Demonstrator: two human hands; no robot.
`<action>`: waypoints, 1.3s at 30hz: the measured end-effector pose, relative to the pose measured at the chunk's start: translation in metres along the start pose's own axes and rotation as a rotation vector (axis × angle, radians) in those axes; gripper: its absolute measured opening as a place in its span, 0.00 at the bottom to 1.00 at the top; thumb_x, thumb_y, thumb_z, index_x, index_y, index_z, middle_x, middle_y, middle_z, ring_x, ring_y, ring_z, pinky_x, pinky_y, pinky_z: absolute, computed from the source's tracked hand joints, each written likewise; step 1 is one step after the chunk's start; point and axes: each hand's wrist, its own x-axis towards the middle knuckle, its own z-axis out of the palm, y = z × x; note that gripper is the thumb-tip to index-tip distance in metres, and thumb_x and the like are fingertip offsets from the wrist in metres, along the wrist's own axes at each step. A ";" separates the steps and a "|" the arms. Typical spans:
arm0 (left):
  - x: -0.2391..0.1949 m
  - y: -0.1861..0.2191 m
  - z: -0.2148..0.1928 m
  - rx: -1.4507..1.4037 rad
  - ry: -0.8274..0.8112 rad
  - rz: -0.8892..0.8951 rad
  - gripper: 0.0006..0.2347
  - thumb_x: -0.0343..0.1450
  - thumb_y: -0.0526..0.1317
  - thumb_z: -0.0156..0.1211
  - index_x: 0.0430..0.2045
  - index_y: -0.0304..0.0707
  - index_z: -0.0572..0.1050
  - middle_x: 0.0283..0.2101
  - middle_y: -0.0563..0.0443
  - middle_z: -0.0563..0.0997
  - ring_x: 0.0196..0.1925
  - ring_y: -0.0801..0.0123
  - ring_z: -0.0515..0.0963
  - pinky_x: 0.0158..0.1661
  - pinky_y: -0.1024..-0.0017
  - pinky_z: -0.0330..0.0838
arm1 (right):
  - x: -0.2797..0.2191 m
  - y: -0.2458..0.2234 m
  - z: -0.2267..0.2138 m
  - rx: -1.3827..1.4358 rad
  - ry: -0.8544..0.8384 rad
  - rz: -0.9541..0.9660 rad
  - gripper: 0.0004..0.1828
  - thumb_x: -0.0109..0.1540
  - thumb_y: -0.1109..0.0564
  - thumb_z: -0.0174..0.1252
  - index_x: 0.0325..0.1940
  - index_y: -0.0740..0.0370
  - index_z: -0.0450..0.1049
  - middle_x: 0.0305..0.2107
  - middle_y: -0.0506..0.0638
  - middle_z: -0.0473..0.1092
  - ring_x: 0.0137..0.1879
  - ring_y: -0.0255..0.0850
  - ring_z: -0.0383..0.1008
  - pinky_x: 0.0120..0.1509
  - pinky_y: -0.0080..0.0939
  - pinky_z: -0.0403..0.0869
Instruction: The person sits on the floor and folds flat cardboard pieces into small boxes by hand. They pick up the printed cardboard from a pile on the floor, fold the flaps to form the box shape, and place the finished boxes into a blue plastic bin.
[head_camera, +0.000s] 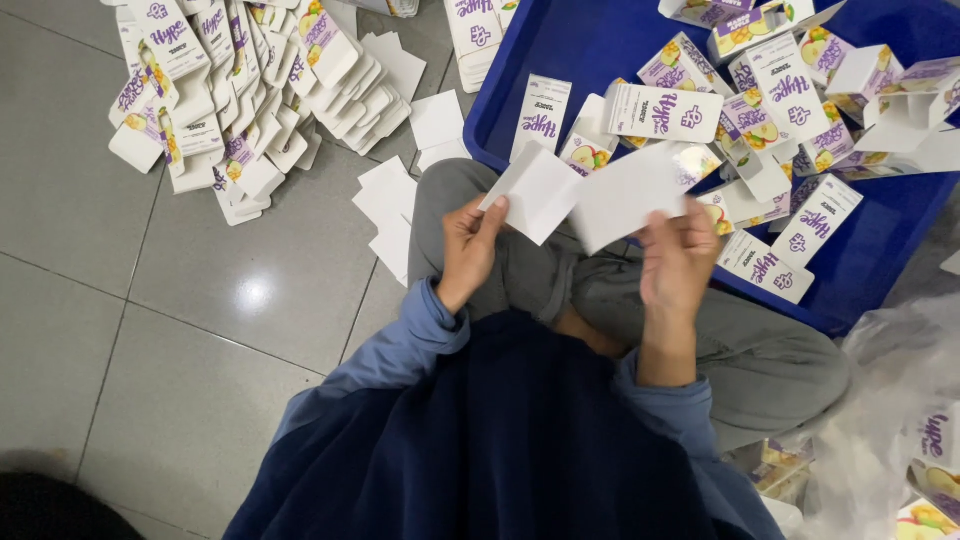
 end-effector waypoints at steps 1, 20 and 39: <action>0.000 0.006 0.003 -0.001 -0.001 0.001 0.10 0.77 0.36 0.57 0.30 0.32 0.83 0.24 0.49 0.83 0.31 0.79 0.76 0.32 0.78 0.74 | -0.008 -0.011 0.012 0.000 0.000 -0.001 0.12 0.64 0.68 0.62 0.50 0.63 0.73 0.37 0.53 0.75 0.44 0.47 0.83 0.46 0.47 0.86; -0.003 0.066 0.010 0.224 -0.404 0.231 0.12 0.79 0.36 0.47 0.25 0.34 0.74 0.19 0.45 0.73 0.26 0.72 0.71 0.27 0.72 0.65 | -0.031 -0.070 0.114 -0.769 -0.407 -0.425 0.24 0.64 0.61 0.67 0.62 0.71 0.71 0.42 0.65 0.72 0.43 0.59 0.76 0.47 0.57 0.76; 0.035 0.017 -0.011 0.189 -0.463 0.343 0.37 0.70 0.55 0.66 0.71 0.37 0.57 0.67 0.36 0.64 0.65 0.50 0.69 0.65 0.51 0.61 | -0.047 0.014 0.062 -0.227 -0.132 0.160 0.12 0.68 0.54 0.59 0.54 0.62 0.75 0.37 0.44 0.71 0.43 0.30 0.70 0.53 0.31 0.69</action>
